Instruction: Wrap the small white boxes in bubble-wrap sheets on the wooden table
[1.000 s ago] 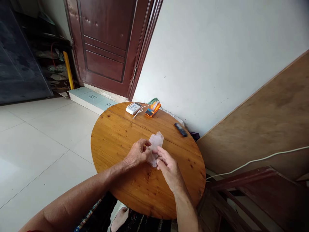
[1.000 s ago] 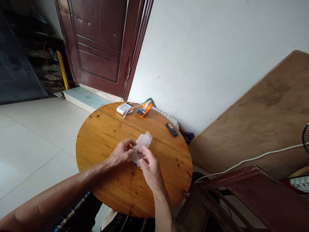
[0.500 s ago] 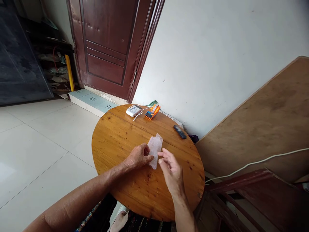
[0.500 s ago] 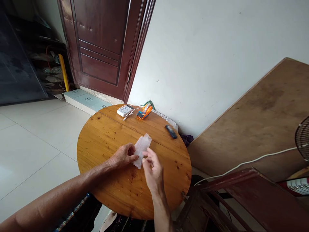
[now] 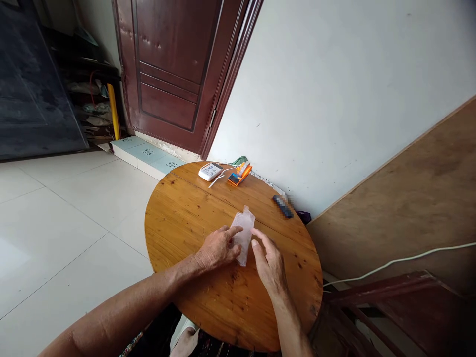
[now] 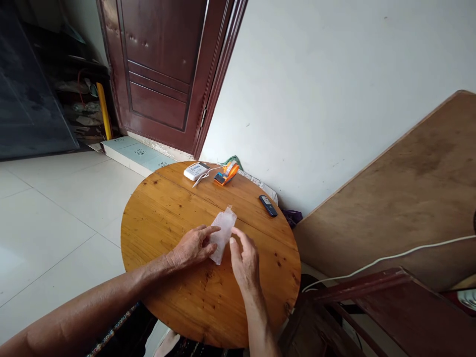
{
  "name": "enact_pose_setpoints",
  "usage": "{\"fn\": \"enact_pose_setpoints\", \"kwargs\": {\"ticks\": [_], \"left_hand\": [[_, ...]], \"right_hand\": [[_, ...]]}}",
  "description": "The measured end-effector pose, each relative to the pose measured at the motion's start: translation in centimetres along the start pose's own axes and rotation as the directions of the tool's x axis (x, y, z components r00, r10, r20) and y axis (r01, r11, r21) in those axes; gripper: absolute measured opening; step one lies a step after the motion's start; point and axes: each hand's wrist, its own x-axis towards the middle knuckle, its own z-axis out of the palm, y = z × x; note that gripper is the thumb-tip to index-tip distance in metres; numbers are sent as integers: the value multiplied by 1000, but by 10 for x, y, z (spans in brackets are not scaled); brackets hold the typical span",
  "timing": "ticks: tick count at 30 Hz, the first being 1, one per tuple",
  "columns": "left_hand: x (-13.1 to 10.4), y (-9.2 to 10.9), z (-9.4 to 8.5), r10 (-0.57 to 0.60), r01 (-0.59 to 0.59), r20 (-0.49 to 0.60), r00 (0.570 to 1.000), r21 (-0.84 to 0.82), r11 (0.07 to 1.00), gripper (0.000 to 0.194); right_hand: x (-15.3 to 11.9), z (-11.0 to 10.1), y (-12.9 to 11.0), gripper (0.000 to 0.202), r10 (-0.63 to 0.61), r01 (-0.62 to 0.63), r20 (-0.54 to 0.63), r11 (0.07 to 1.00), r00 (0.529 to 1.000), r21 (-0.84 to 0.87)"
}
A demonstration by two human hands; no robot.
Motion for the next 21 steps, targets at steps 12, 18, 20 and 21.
{"fn": "enact_pose_setpoints", "kwargs": {"ticks": [12, 18, 20, 21], "left_hand": [[2, -1, -1, -38, 38, 13, 999, 1, 999, 47], [0, 6, -6, -17, 13, 60, 998, 52, 999, 64], [-1, 8, -8, 16, -24, 90, 996, 93, 995, 53], [-1, 8, -9, 19, -29, 99, 995, 104, 994, 47]], "right_hand": [[50, 16, 20, 62, 500, -526, 162, 809, 851, 262], [58, 26, 24, 44, 468, -498, 169, 823, 867, 272], [58, 26, 25, 37, 446, -480, 177, 833, 877, 277], [57, 27, 25, 35, 434, -469, 179, 838, 883, 280]]}}
